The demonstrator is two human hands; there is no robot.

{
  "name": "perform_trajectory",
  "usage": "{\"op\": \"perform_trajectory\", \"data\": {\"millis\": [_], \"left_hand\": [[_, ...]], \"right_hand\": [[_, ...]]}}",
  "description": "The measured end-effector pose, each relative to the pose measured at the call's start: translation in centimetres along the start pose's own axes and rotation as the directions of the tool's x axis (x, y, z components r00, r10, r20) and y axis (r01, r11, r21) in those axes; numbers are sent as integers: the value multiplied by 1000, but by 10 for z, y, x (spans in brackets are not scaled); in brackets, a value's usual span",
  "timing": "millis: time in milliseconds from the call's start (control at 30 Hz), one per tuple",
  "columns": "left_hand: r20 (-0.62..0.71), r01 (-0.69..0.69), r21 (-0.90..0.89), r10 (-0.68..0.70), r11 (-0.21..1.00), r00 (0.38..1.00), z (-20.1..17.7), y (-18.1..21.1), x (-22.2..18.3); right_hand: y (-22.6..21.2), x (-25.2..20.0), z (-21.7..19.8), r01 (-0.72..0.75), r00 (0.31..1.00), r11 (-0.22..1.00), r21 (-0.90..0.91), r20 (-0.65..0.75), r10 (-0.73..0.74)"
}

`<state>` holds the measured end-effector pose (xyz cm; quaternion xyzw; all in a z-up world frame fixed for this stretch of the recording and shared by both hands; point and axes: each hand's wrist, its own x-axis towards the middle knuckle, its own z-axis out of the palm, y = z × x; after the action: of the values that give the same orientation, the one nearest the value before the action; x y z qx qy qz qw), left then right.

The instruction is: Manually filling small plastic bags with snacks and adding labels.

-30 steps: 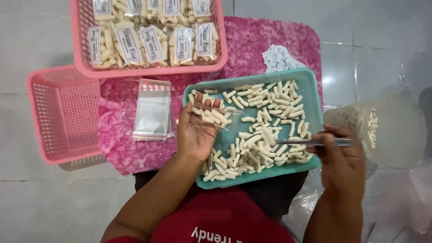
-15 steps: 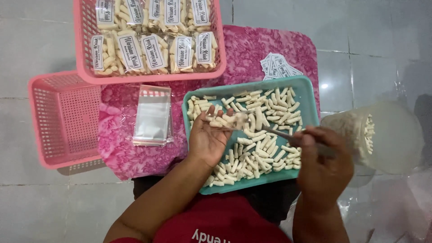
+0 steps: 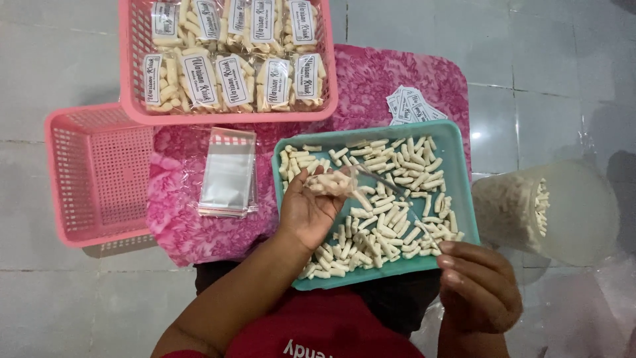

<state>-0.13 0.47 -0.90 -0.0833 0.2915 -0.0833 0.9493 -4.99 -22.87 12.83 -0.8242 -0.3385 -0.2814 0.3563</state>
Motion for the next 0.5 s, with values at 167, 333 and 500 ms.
{"op": "perform_trajectory", "data": {"millis": [167, 333, 500], "left_hand": [[-41, 19, 19, -18, 1000, 999, -11, -7, 1], [42, 74, -21, -73, 997, 996, -15, 0, -2], [-95, 73, 42, -68, 996, 993, -12, -6, -6]], "right_hand": [[7, -9, 14, -37, 991, 998, 43, 128, 32], [11, -3, -21, -111, 943, 991, -69, -322, 83], [40, 7, -2, -104, 994, 982, 156, 3, 105]]}}
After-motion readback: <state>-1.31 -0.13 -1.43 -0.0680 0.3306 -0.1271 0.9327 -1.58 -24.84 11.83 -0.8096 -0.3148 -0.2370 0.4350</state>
